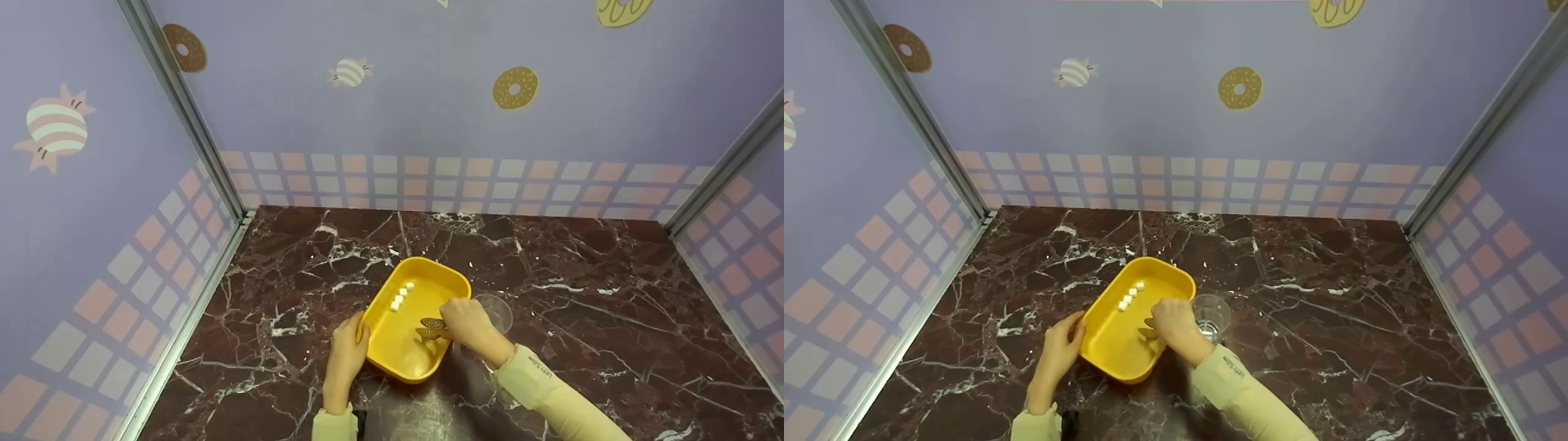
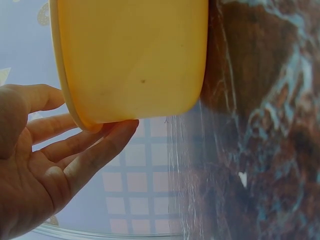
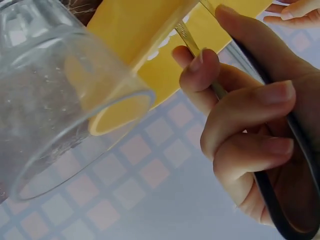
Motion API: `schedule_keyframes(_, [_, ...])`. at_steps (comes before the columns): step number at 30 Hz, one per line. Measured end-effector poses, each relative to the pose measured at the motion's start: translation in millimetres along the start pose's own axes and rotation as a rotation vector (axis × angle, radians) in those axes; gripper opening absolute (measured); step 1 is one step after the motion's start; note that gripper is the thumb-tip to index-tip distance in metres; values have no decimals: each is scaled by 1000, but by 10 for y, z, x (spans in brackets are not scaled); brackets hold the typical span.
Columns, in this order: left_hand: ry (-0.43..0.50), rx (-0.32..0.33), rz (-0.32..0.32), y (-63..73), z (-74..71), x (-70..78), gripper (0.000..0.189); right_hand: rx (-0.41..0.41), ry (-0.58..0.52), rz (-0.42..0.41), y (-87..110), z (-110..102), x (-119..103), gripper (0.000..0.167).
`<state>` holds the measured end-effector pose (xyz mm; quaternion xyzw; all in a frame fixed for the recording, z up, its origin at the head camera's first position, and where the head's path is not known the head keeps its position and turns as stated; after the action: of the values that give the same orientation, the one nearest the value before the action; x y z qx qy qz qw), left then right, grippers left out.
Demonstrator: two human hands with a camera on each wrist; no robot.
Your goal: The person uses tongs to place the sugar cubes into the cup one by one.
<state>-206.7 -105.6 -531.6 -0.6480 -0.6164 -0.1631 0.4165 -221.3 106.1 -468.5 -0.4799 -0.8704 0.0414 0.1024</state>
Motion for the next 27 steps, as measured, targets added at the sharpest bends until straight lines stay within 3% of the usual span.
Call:
schedule_keyframes(8, [-13, -14, -5, 8, 8, -5, 26, 9, -135, 31, 75, -47, 123, 34])
schedule_keyframes(21, [-4, -10, 4, -7, 12, -9, 27, 68, -219, 110, 283, -341, 401, 17])
schedule_keyframes(27, [-2, -14, 2, 2, 15, -11, 27, 94, -246, 146, 424, -466, 561, 18])
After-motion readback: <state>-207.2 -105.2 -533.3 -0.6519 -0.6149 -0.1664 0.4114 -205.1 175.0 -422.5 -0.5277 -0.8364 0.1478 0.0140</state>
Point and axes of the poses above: each hand's wrist, its own y-axis away from the middle knuckle, its own z-axis out of the palm, x = y × z, the point moved 2 cm from there along -y, towards the middle knuckle, and after that the axes turned 6 degrees about -z, right-handed, at the moved point
